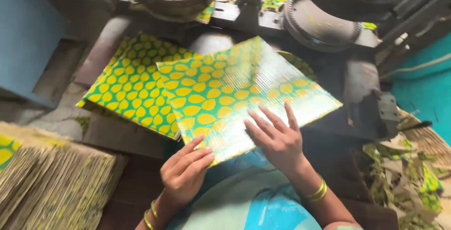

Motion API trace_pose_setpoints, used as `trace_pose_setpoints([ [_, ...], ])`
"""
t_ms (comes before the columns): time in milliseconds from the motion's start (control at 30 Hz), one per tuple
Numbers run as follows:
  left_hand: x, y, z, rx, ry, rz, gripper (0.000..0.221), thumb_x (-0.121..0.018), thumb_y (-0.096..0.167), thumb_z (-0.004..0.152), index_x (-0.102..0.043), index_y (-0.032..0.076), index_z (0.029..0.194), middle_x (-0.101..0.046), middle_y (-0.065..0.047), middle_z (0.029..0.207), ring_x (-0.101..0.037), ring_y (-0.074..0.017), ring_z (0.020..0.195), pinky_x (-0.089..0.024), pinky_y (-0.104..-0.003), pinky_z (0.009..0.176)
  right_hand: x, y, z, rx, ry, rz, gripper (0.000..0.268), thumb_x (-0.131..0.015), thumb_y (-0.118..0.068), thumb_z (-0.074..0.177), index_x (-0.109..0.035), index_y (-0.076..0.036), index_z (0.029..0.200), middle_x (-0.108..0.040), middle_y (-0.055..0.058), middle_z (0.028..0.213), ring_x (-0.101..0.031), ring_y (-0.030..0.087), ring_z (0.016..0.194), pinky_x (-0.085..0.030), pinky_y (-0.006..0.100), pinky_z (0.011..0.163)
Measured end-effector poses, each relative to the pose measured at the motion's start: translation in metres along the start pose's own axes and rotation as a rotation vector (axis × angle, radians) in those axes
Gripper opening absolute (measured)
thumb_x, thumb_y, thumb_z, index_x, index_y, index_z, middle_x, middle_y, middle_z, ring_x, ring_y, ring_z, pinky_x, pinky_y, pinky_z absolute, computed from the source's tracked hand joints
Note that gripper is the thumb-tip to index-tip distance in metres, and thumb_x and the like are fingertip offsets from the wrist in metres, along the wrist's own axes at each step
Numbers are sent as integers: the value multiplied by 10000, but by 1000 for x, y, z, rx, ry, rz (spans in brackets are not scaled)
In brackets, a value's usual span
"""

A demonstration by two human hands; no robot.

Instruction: The person places printed paper sheets one at a time under the die of a plate press machine, operates the machine lever to press each sheet into a round plate, pulls the formed plate off the die, discards trimmed scraps into a basket, and stacks the finished plates.

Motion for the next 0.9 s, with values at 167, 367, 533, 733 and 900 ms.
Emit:
trace_pose_setpoints([
  [167, -33, -5, 20, -26, -10, -166, 327, -802, 1, 837, -669, 74, 1127, -679, -121, 1237, -646, -398, 1278, -555, -453, 1078, 14, 36, -26, -90, -6, 116, 215, -692, -40, 866, -757, -99, 1062, -770, 46, 1121, -725, 208, 1093, -546, 388, 931],
  [367, -58, -69, -12, 216, -53, 50, 503, -810, 198, 847, -614, 45, 1284, -565, -197, 1432, -500, -453, 1387, -447, -514, 1116, 35, 98, -65, -215, 128, -49, 244, -597, 44, 900, -752, -58, 1058, -766, 85, 1085, -743, 239, 1038, -579, 386, 900],
  [533, -108, -163, -136, 822, -622, 159, 401, -725, 328, 868, -677, 185, 1239, -671, -42, 1279, -597, -298, 1253, -481, -443, 1040, -1, 164, -77, -187, 139, -271, 225, -614, 15, 986, -740, -76, 1149, -762, 86, 1160, -726, 284, 1096, -549, 423, 974],
  [733, -148, -175, -220, 343, -502, 286, 296, -700, 216, 805, -707, 145, 1093, -691, -93, 1236, -604, -305, 1234, -460, -430, 1000, -107, 279, -96, -267, -81, -325, 397, -603, 3, 901, -703, -99, 1271, -696, 67, 1338, -599, 265, 1269, -436, 490, 1130],
  [900, -150, -184, -229, 572, -486, 230, 188, -707, 217, 837, -751, 153, 1009, -721, -46, 1146, -615, -269, 1199, -468, -426, 997, -184, 362, -102, -324, -289, -356, 555, -591, -1, 841, -632, -154, 1373, -617, 62, 1440, -510, 301, 1363, -344, 564, 1150],
])
Point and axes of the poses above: each hand's wrist, its own z-axis towards the middle knuckle, its own x-axis out of the back of the hand, y = z × x, the point moved 2 cm from there along z, towards the middle knuckle
